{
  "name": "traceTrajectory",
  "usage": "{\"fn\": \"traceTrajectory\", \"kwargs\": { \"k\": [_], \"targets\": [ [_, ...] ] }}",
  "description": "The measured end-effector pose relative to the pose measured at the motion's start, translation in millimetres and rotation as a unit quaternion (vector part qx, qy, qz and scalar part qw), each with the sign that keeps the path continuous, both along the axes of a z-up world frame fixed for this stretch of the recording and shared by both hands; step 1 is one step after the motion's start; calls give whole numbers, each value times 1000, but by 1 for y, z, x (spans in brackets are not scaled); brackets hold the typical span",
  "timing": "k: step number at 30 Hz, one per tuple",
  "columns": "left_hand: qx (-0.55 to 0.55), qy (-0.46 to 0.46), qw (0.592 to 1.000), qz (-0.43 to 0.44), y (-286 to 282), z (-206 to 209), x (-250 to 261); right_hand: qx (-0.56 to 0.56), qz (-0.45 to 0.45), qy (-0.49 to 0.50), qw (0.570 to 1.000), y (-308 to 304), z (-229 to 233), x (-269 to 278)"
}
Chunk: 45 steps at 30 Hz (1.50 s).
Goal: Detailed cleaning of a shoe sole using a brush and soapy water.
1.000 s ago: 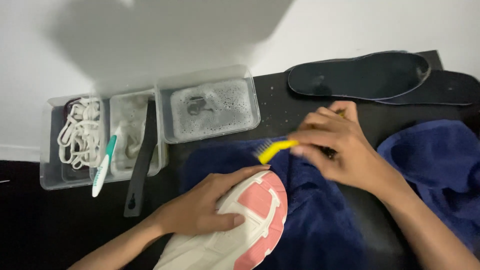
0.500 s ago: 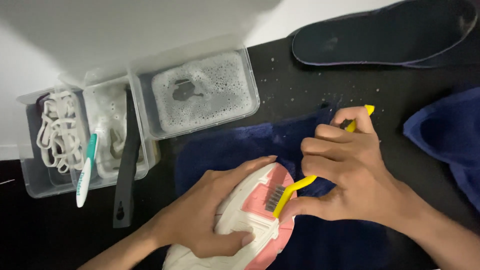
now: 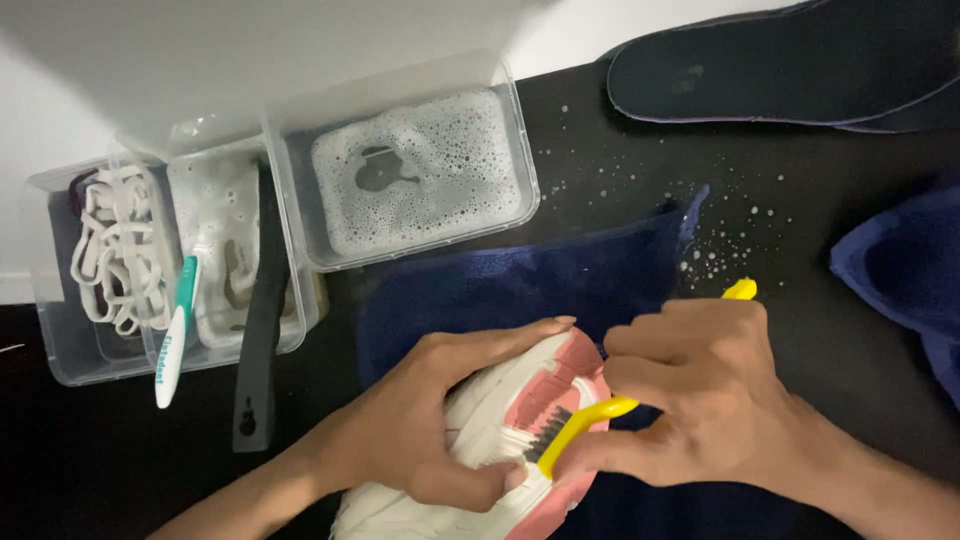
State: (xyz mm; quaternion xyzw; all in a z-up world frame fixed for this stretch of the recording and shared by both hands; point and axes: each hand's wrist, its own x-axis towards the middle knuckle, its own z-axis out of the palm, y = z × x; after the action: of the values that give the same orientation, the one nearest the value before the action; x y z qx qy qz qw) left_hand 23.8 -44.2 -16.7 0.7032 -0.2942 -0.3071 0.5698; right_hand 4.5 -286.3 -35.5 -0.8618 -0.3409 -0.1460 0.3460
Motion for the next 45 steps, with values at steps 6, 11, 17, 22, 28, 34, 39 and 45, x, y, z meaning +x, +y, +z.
{"fn": "traceTrajectory", "kwargs": {
  "k": [6, 11, 17, 22, 28, 34, 39, 45],
  "targets": [
    [67, 5, 998, -14, -1, 14, 5, -4, -60, 35, 998, 1, 2, 11],
    [66, 29, 997, -1, 0, 20, 5, -6, -44, 1, 999, 10, 2, 6],
    [35, -34, 999, -13, 3, 12, 3, -21, -45, 3, 999, 14, 9, 5],
    [12, -52, 998, -12, 2, 12, 1, -47, -71, 15, 996, 9, 8, 9],
    [41, -57, 997, 14, -1, 16, -5, -100, -70, 3, 992, 3, 23, 6],
    [127, -11, 992, -2, -6, 32, -3, -127, -89, -46, 987, 7, 21, 2],
    [196, 10, 980, -20, -14, 38, -3, -55, -50, -118, 990, 26, 29, 1],
    [186, 12, 982, -34, -9, 34, -4, -108, -73, -104, 986, 24, 29, -3]
  ]
}}
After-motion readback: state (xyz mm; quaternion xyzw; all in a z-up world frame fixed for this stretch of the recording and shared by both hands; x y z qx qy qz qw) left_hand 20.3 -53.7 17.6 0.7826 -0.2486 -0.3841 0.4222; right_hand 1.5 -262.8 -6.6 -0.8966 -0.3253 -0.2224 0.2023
